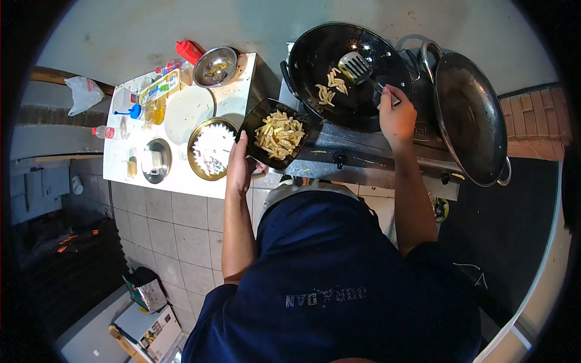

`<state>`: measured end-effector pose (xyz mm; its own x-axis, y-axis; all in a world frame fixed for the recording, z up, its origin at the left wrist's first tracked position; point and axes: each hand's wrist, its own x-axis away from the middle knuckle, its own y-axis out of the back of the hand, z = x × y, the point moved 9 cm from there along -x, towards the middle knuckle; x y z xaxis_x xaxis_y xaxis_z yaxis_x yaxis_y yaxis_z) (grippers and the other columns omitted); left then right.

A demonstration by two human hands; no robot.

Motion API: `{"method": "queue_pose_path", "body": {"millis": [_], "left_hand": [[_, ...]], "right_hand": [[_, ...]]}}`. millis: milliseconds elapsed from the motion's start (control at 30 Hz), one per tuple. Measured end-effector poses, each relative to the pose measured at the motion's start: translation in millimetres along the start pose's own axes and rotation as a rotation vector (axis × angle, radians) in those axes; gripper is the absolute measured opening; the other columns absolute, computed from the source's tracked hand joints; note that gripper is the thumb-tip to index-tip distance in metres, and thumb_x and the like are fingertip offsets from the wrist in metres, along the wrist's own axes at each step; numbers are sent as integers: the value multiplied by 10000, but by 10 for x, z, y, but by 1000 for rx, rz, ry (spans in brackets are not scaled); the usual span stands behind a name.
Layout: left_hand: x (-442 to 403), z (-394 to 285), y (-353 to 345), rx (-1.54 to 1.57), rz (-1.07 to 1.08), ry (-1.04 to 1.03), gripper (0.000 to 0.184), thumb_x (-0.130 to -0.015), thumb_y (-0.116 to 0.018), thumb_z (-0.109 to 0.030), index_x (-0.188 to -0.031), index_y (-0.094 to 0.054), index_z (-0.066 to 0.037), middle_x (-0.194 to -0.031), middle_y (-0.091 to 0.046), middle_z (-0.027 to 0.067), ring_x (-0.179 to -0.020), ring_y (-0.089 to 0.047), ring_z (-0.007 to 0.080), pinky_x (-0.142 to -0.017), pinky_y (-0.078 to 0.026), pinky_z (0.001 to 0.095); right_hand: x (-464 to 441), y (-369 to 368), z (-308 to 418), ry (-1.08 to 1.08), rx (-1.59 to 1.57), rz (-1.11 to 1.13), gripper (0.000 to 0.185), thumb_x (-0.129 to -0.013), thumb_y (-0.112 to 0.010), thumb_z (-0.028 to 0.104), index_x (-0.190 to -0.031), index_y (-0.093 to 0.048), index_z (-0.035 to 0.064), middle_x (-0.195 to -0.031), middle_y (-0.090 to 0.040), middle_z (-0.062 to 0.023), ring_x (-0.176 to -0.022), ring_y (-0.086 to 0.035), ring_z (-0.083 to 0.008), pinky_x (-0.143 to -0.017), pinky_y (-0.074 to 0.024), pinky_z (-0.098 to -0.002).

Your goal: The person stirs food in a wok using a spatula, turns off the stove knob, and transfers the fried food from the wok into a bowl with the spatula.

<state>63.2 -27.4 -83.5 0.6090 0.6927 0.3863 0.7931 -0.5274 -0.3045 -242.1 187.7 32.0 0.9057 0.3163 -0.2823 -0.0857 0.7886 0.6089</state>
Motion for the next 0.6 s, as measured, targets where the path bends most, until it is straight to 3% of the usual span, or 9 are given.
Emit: {"method": "queue_pose_path", "body": {"millis": [67, 133, 267, 367, 600], "left_hand": [[-52, 16, 47, -4, -3, 20, 501, -978, -474, -472, -1096, -539, 10, -778, -613, 103, -536, -554, 156, -469, -426, 257], [-88, 26, 57, -39, 42, 44, 533, -966, -464, -506, -1179, -562, -28, -915, -652, 61, -625, -586, 116, -479, -438, 237], [-161, 36, 77, -37, 52, 38, 543, -964, -464, -512, -1190, -554, -27, -915, -651, 62, -621, -585, 118, -487, -441, 238], [-193, 11, 83, 11, 42, 26, 486, -978, -482, -459, -1097, -543, 8, -815, -624, 101, -543, -569, 160, -473, -432, 246], [-236, 57, 126, 17, 7, 66, 486, -975, -490, -460, -1084, -539, 12, -817, -629, 102, -534, -569, 159, -473, -436, 240]], "right_hand": [[26, -17, -4, -85, -26, 46, 333, -913, -564, 300, -1055, -685, 24, -785, -706, -167, -762, -710, -281, -718, -538, -355], [64, -30, -19, -144, -37, 74, 333, -913, -578, 301, -1075, -681, 29, -729, -703, -131, -726, -708, -223, -693, -531, -327], [175, -23, -72, -177, -59, 97, 333, -916, -591, 299, -1086, -675, 25, -712, -690, -110, -691, -690, -195, -690, -521, -307], [252, -18, -111, -235, -122, 129, 323, -919, -603, 293, -1096, -675, 33, -724, -679, -96, -673, -657, -163, -686, -504, -288], [381, 109, -35, -161, -84, 243, 298, -940, -595, 270, -1127, -671, 51, -780, -653, -83, -672, -576, -110, -639, -463, -278]]}}
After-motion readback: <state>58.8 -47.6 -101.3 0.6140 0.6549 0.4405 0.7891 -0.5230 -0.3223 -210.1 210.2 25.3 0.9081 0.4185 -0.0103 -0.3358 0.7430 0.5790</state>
